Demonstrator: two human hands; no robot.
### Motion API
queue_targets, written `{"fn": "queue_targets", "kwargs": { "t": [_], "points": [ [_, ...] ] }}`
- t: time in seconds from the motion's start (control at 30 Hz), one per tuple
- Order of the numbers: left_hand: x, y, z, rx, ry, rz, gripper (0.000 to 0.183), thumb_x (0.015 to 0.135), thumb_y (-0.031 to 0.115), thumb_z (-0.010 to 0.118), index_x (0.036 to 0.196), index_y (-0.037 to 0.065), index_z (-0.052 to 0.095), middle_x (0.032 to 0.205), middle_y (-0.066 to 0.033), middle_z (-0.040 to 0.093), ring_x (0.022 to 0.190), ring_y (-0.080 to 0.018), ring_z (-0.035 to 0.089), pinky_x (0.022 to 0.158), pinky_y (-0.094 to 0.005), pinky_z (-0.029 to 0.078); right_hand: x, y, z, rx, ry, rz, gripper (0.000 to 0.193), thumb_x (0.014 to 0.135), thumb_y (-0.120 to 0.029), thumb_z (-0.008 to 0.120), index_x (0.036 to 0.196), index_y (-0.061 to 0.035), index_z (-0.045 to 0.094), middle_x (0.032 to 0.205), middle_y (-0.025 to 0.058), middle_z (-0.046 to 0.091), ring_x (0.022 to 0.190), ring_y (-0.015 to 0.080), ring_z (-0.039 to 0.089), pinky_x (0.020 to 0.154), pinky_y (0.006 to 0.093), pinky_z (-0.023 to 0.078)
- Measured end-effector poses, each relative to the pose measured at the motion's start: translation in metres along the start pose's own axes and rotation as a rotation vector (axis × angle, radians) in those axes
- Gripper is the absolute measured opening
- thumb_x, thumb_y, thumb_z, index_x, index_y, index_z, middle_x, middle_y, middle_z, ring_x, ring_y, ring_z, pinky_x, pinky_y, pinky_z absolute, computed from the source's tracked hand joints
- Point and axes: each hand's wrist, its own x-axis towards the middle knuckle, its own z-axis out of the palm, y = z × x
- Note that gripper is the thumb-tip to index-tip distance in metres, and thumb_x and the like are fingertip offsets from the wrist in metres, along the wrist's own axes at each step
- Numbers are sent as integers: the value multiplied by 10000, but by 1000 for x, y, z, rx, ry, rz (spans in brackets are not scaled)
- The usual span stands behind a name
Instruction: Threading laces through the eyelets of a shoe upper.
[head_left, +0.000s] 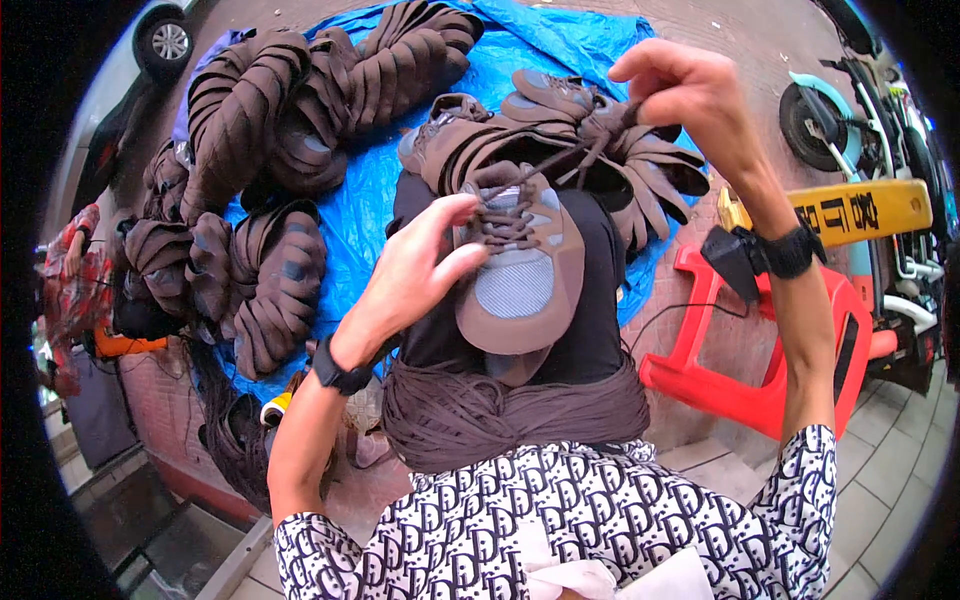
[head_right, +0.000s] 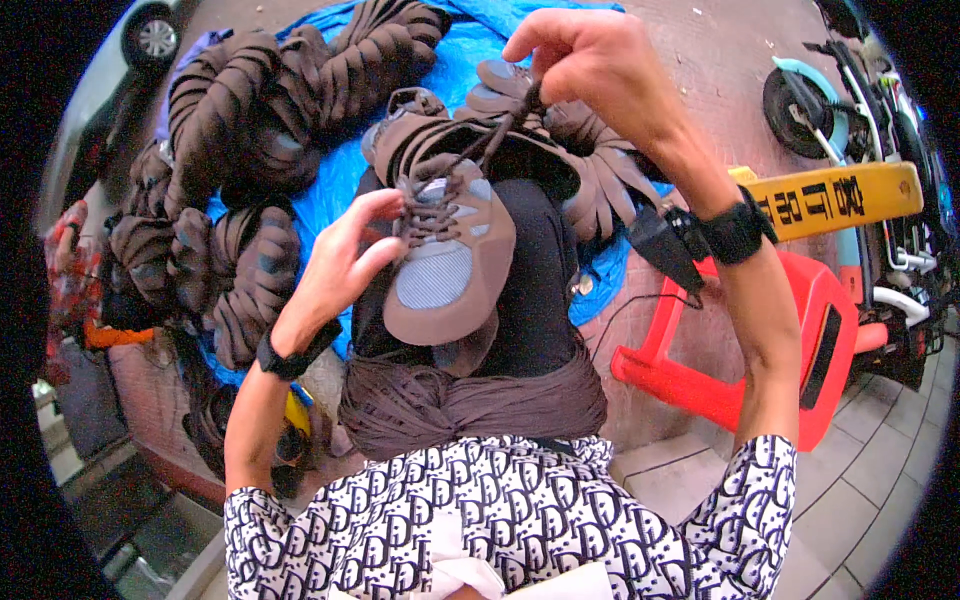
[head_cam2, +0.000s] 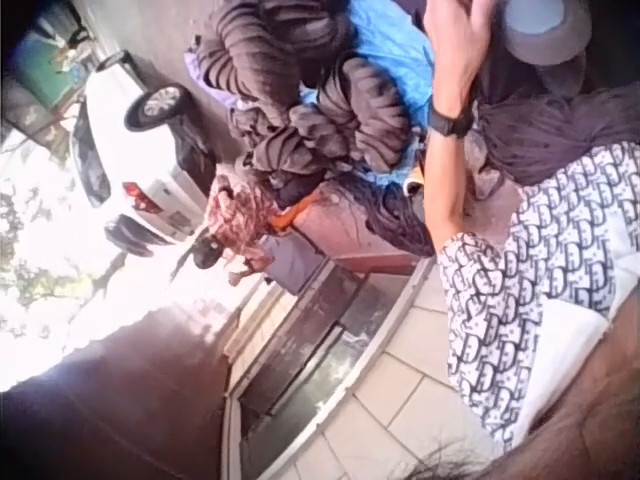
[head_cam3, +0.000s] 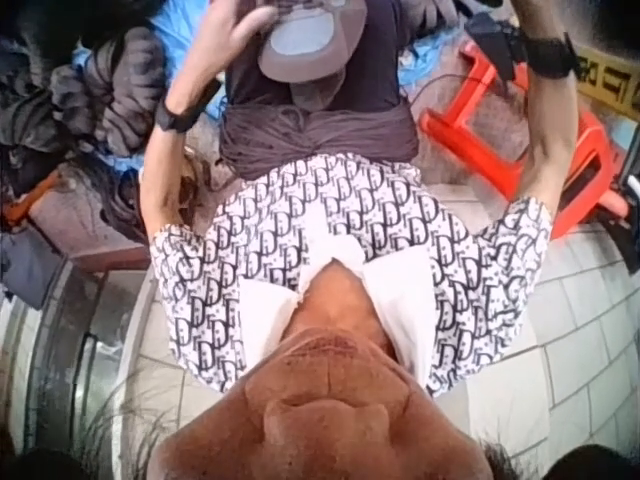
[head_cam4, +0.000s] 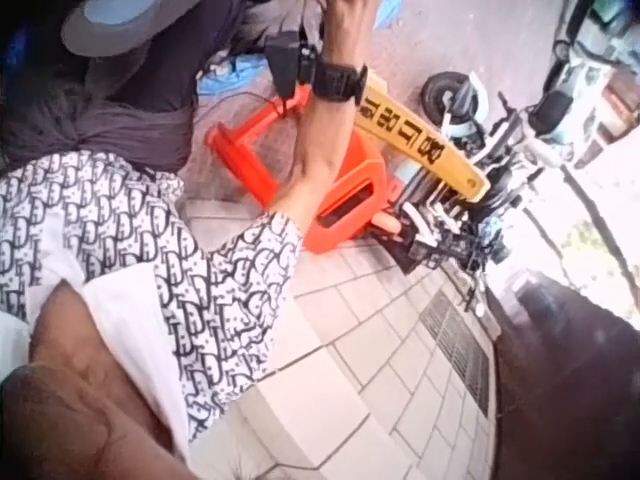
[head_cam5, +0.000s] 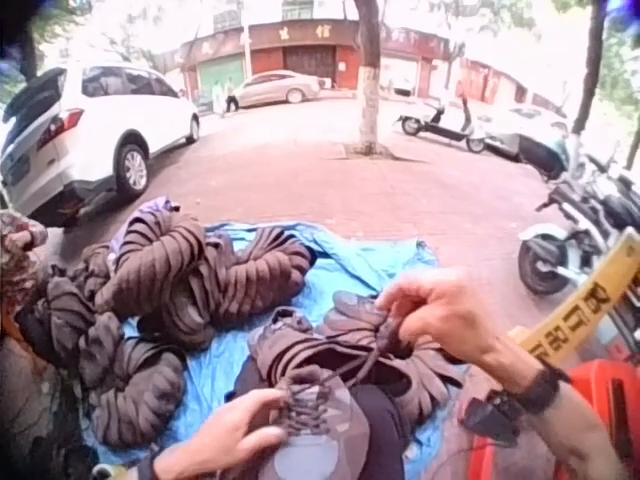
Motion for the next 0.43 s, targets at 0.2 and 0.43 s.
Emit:
{"fn": "queue_targets", "kwargs": {
  "t": [0.2, 0.43],
  "points": [
    [-41, 9, 8, 440, -39, 341, 749, 546, 194, 730, 1190, -6, 404, 1190, -175, 452, 1071, -327, 466, 879, -388, 400, -27, 88, 20, -135, -34, 248, 147, 589, 1, 566, 728, -1, 614, 629, 35, 582, 596, 92, 541, 543, 224, 441],
    [50, 17, 30, 643, -55, 328, 499, 630, 32, 586, 1119, 56, 489, 1102, -185, 540, 994, -335, 541, 802, -376, 460, -51, 65, 16, 422, 41, 277, 246, 688, -103, 650, 933, -77, 650, 809, 62, 627, 755, 89, 570, 713, 190, 434]
  ]
}}
